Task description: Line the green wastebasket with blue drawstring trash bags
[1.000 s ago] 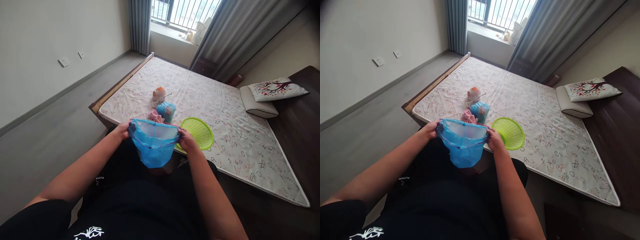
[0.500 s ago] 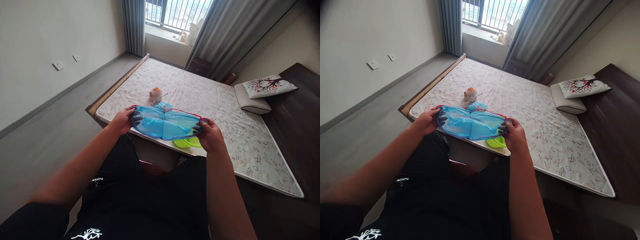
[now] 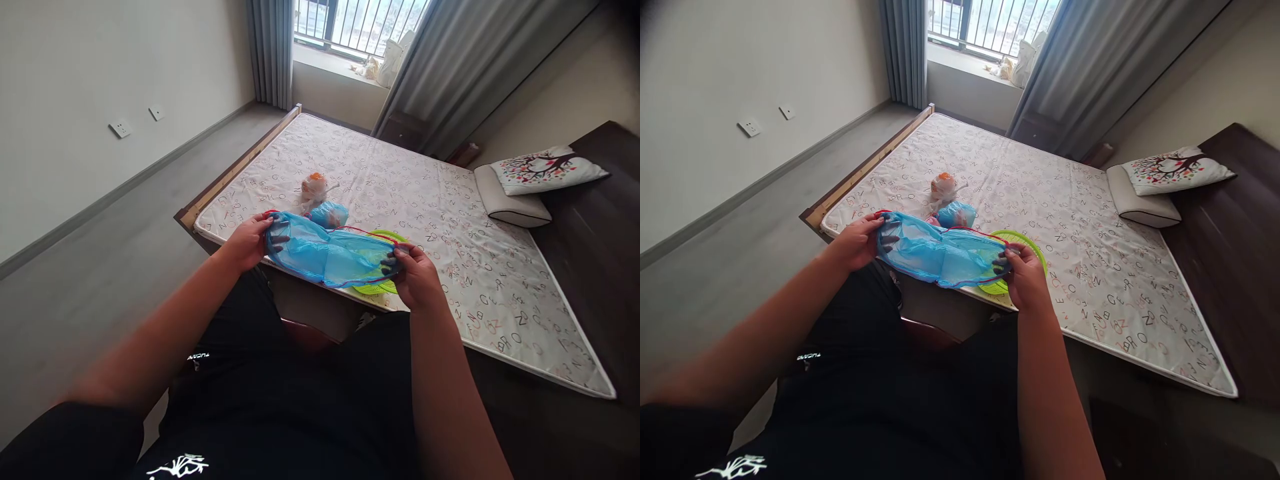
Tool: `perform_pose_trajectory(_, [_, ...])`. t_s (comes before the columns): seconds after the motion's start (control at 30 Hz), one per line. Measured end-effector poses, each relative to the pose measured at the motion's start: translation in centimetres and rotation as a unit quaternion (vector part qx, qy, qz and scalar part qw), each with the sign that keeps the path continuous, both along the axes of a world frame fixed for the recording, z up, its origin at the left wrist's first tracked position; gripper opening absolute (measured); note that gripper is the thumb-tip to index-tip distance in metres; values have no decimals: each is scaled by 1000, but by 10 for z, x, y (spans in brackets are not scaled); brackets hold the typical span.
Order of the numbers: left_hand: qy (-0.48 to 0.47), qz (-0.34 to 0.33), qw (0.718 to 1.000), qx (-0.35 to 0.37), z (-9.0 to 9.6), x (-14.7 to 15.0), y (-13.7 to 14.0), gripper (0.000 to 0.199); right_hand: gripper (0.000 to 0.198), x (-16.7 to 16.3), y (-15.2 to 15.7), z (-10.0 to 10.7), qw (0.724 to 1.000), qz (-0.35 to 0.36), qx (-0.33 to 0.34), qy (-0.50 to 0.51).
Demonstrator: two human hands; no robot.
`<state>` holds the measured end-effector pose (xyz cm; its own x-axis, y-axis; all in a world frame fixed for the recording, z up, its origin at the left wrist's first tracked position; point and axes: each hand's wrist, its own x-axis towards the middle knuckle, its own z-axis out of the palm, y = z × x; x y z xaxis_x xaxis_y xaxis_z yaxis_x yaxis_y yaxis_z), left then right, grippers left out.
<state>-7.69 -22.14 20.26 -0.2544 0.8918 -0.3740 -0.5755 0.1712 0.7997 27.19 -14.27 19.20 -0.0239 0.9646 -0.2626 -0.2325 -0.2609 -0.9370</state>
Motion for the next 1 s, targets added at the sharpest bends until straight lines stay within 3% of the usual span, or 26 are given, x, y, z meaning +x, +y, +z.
perform_pose_trajectory(0.47, [-3,-10,1000,10,-8,-3,-1,32,50,-1,-7,-11,999,29,-3,-24])
perform_pose_trajectory(0.63, [0,-14,1000,7,-8,-3,-2,29,46,4,-7,-22,995,33,5,-92])
perform_pose_trajectory(0.8, [0,-16,1000,5,-8,-1,-6,30,34,11,-12,-38,957,87,47,-274])
perform_pose_trajectory(1.0, [-2,-49,999,-3,-3,3,-12,39,53,7,-22,-51,907,176,72,-376])
